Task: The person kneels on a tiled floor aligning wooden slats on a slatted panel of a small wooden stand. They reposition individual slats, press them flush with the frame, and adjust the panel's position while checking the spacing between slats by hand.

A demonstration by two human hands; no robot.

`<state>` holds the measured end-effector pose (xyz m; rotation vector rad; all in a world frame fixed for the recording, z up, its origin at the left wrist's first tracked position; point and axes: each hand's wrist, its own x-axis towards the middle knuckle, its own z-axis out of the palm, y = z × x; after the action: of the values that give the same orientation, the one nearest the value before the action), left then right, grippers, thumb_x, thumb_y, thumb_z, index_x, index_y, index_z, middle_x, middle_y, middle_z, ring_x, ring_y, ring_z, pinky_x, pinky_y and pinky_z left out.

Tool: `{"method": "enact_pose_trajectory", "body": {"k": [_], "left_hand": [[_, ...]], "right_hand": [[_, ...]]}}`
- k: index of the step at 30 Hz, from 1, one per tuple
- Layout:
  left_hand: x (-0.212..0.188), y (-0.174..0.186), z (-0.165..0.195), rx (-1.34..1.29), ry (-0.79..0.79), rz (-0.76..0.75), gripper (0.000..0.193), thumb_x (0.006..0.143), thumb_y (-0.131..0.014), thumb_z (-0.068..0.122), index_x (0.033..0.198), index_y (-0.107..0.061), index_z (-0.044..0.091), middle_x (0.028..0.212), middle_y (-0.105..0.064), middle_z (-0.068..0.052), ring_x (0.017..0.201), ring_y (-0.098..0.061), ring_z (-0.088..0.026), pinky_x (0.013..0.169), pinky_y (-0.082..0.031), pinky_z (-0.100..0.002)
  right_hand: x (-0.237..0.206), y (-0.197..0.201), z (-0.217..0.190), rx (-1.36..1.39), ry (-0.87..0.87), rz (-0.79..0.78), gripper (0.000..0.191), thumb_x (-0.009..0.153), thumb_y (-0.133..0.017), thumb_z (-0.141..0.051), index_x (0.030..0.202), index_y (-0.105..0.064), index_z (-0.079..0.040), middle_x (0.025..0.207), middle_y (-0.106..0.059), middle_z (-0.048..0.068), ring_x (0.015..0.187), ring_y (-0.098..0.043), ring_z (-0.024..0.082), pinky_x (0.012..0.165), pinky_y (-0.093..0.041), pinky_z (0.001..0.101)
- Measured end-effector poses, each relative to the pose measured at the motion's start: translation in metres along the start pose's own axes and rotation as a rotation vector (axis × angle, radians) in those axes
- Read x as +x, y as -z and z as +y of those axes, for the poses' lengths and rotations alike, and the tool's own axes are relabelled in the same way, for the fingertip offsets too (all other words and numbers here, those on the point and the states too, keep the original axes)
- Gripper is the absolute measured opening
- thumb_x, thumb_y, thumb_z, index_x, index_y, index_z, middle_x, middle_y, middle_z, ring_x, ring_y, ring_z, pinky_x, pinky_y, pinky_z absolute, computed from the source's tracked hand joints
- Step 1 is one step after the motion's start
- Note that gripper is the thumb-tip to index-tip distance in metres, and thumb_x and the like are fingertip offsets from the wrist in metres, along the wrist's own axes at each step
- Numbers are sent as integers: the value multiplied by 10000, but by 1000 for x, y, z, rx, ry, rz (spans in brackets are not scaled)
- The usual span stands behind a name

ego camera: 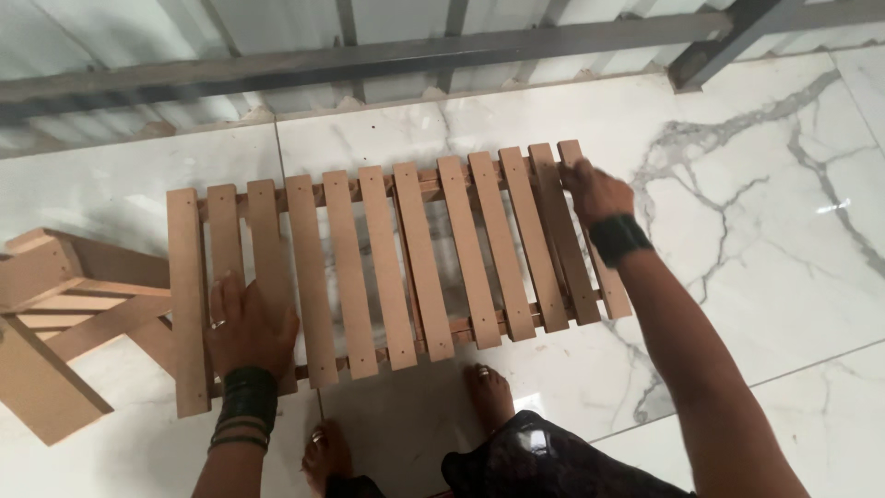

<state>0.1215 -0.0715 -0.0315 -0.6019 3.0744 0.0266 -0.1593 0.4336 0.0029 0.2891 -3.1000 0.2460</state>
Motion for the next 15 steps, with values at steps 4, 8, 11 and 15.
{"method": "enact_pose_trajectory", "body": {"k": [4,8,11,15], "left_hand": [[0,-2,-2,-74,-9,12,807,873,-576,568,1501,-444,78,1683,-246,-144,1566,-191,-312,1126,-344,-574],[1,-6,-3,-5,-2,22,797,867,-573,577,1485,-459,87,1665,-249,-139,1557,-186,-291,1127,-343,-579],[1,-8,-1,-8,-4,35,770,888,-562,572,1486,-467,96,1683,-259,-115,1580,-185,-266,1147,-360,-573],[0,-6,0,-13,0,18,774,901,-548,577,1490,-467,80,1685,-256,-125,1576,-182,-268,1098,-387,-579]], "right_hand": [[18,-5,-12,-48,-6,49,276,1045,-471,-404,1132,-550,-154,942,-743,192,805,-710,424,666,-557,543],[-22,-5,-1,-96,-16,-71,284,1064,-457,-424,1178,-559,-185,895,-743,194,767,-706,426,645,-554,548],[-85,11,9,-170,20,-168,281,1045,-453,-386,1205,-544,-174,894,-747,174,736,-714,406,613,-563,528],[-154,38,6,-115,5,-217,257,987,-508,-369,1153,-604,-198,887,-762,128,721,-724,384,621,-569,512]]}}
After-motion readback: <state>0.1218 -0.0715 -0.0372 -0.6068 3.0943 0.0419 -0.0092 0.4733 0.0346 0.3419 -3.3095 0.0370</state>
